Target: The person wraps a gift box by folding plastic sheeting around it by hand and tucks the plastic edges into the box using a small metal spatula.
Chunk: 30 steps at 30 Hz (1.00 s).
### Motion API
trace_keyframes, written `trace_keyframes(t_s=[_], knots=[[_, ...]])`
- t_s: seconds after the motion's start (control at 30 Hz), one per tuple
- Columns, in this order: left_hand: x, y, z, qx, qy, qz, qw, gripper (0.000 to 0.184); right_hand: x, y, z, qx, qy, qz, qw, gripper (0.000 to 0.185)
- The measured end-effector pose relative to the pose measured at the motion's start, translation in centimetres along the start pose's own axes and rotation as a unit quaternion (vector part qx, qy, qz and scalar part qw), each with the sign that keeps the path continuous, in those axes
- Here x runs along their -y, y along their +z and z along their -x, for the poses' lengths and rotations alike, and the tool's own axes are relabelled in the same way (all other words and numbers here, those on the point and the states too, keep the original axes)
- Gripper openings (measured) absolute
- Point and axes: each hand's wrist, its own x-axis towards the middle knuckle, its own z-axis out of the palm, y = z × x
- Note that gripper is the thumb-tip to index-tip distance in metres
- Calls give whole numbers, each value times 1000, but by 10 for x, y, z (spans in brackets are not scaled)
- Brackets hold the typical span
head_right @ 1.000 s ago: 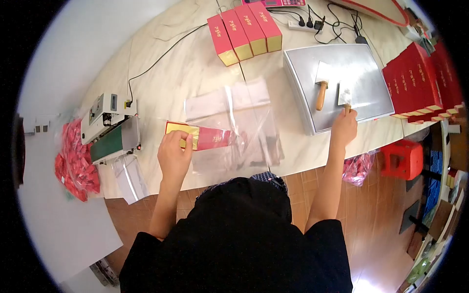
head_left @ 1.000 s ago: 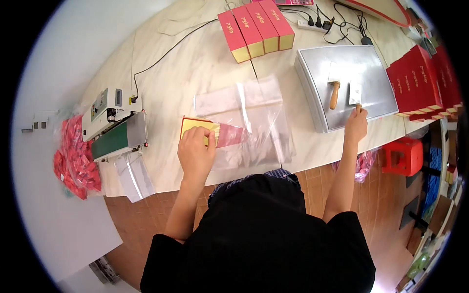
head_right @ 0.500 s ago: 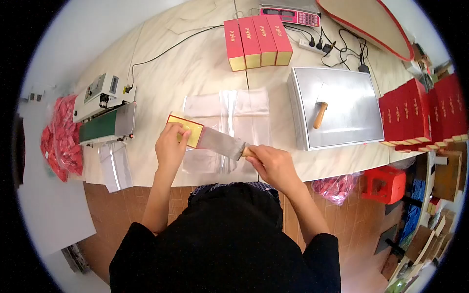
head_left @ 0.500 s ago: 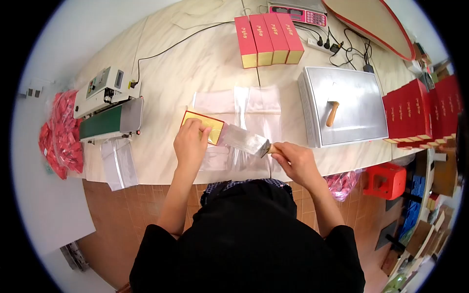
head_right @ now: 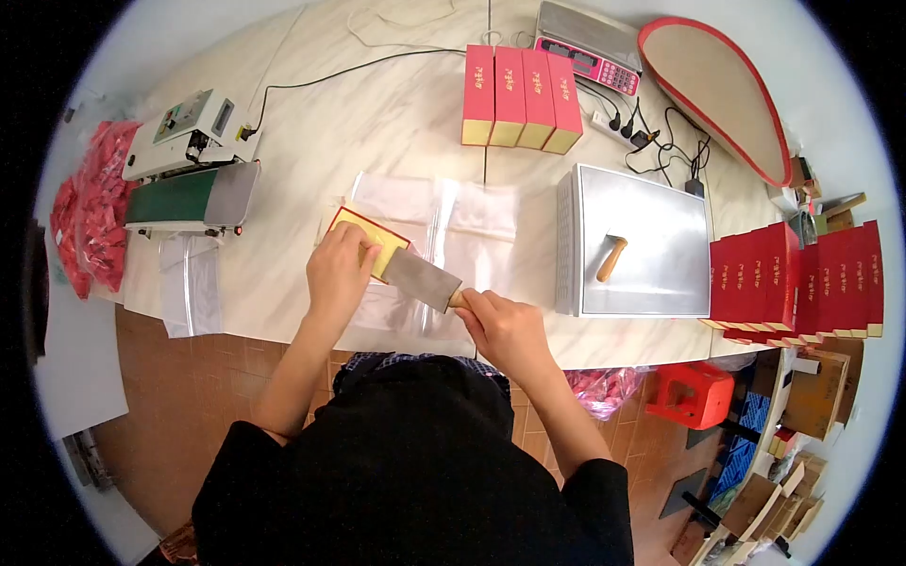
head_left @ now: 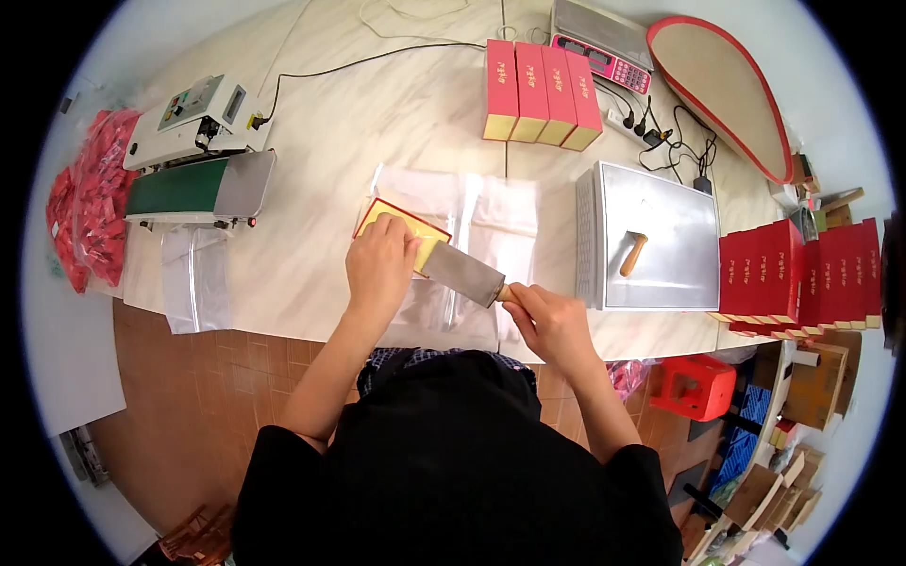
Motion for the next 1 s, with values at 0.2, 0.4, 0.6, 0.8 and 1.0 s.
trace_keyframes(t_s=[0.2,0.4,0.6,0.8,1.0], knots=[[12,-24,-4,68,81,94,990,15,10,9,-12,5,-6,23,1000,16],[39,-29,-6,131,249,109,954,17,18,19,-25,-4,1,6,1000,15],[53,-39,-21,127,309,105,937,14,19,23,-34,11,-10,26,1000,14],[62,-41,-38,164,309,136,927,14,17,26,-34,2,-3,25,1000,17],[62,-34,-49,166,316,132,925,11,13,26,-33,9,-17,28,999,19]])
